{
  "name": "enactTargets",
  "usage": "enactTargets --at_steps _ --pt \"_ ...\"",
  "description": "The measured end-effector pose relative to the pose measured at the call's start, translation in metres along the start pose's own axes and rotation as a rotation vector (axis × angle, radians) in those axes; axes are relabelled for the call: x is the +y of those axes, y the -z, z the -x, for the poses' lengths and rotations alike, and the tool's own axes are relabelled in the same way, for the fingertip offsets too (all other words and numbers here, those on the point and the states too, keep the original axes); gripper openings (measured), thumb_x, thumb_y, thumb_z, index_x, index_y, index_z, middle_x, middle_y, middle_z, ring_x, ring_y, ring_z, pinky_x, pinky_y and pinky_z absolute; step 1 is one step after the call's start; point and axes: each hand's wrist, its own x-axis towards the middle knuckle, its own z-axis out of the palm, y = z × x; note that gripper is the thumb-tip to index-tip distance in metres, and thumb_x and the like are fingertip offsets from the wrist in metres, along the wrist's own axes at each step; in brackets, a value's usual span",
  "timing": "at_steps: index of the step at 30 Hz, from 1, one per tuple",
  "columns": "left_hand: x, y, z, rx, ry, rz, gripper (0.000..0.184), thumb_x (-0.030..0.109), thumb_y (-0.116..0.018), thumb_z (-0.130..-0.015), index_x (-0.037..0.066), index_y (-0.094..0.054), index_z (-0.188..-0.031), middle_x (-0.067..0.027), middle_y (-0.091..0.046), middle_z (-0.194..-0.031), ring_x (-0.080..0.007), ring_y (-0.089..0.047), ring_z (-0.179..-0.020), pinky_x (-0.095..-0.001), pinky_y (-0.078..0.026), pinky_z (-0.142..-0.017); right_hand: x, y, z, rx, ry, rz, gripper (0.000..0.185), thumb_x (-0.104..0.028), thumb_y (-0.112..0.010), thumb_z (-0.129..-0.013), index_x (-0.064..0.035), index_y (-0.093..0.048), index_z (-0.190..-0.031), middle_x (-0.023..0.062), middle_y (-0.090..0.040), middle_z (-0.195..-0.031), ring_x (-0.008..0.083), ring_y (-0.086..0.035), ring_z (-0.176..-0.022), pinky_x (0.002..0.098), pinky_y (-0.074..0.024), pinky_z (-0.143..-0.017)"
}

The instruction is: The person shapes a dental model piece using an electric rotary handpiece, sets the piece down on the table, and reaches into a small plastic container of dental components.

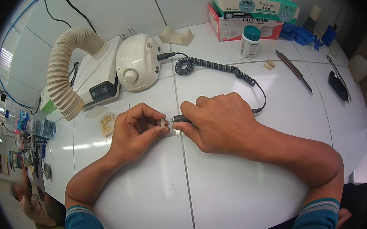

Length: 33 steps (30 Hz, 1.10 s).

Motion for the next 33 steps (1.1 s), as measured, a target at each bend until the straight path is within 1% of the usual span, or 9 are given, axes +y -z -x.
enactTargets --at_steps 15,23,26,29,32,33 --pt "0.0005 -0.0006 -0.0003 0.010 0.007 0.014 0.022 0.000 -0.083 -0.098 -0.005 -0.070 -0.115 -0.0079 -0.073 -0.103 -0.0090 -0.071 -0.096 -0.0252 -0.061 -0.087 -0.0013 -0.0006 0.0003 -0.009 -0.008 0.029 0.043 -0.048 -0.065 -0.109 -0.0070 -0.073 -0.098 0.0155 -0.073 -0.077 0.0342 -0.073 -0.061 0.0461 -0.0543 -0.052" --pt "0.0013 -0.0004 -0.0016 0.011 0.005 0.001 0.021 -0.003 -0.081 -0.098 -0.006 -0.070 -0.115 -0.0075 -0.073 -0.103 -0.0095 -0.071 -0.097 -0.0254 -0.060 -0.086 -0.0005 -0.0004 0.0012 0.007 0.007 0.041 0.041 -0.047 -0.065 -0.109 -0.0074 -0.073 -0.099 0.0150 -0.073 -0.078 0.0343 -0.074 -0.065 0.0463 -0.0559 -0.056" --pt "0.0026 -0.0020 -0.0010 0.026 0.032 0.042 0.021 0.004 -0.083 -0.099 -0.005 -0.072 -0.114 -0.0058 -0.073 -0.100 -0.0079 -0.069 -0.091 -0.0244 -0.059 -0.084 -0.0018 0.0009 0.0017 -0.025 -0.002 0.041 0.040 -0.046 -0.065 -0.109 -0.0076 -0.072 -0.099 0.0148 -0.074 -0.079 0.0341 -0.075 -0.066 0.0460 -0.0561 -0.057" --pt "-0.0004 -0.0021 -0.0016 0.033 -0.017 0.023 0.021 0.005 -0.084 -0.099 -0.005 -0.071 -0.113 -0.0055 -0.072 -0.099 -0.0076 -0.068 -0.090 -0.0243 -0.058 -0.083 -0.0003 0.0017 0.0010 -0.019 -0.006 0.037 0.040 -0.046 -0.066 -0.108 -0.0078 -0.072 -0.099 0.0146 -0.074 -0.079 0.0339 -0.075 -0.067 0.0459 -0.0557 -0.057" --pt "-0.0004 -0.0005 -0.0012 0.002 0.004 0.014 0.019 -0.004 -0.079 -0.099 -0.005 -0.068 -0.115 -0.0088 -0.074 -0.105 -0.0120 -0.073 -0.099 -0.0270 -0.061 -0.089 -0.0005 0.0008 0.0027 -0.021 -0.009 0.028 0.040 -0.046 -0.066 -0.108 -0.0078 -0.072 -0.098 0.0143 -0.074 -0.079 0.0336 -0.075 -0.067 0.0459 -0.0551 -0.057" --pt "-0.0001 -0.0003 -0.0014 0.002 0.005 0.014 0.020 -0.004 -0.079 -0.099 -0.005 -0.068 -0.116 -0.0090 -0.074 -0.105 -0.0122 -0.074 -0.099 -0.0272 -0.062 -0.089 -0.0002 0.0009 0.0021 -0.022 -0.009 0.028 0.040 -0.046 -0.067 -0.108 -0.0078 -0.071 -0.098 0.0143 -0.073 -0.079 0.0335 -0.075 -0.067 0.0458 -0.0548 -0.057"
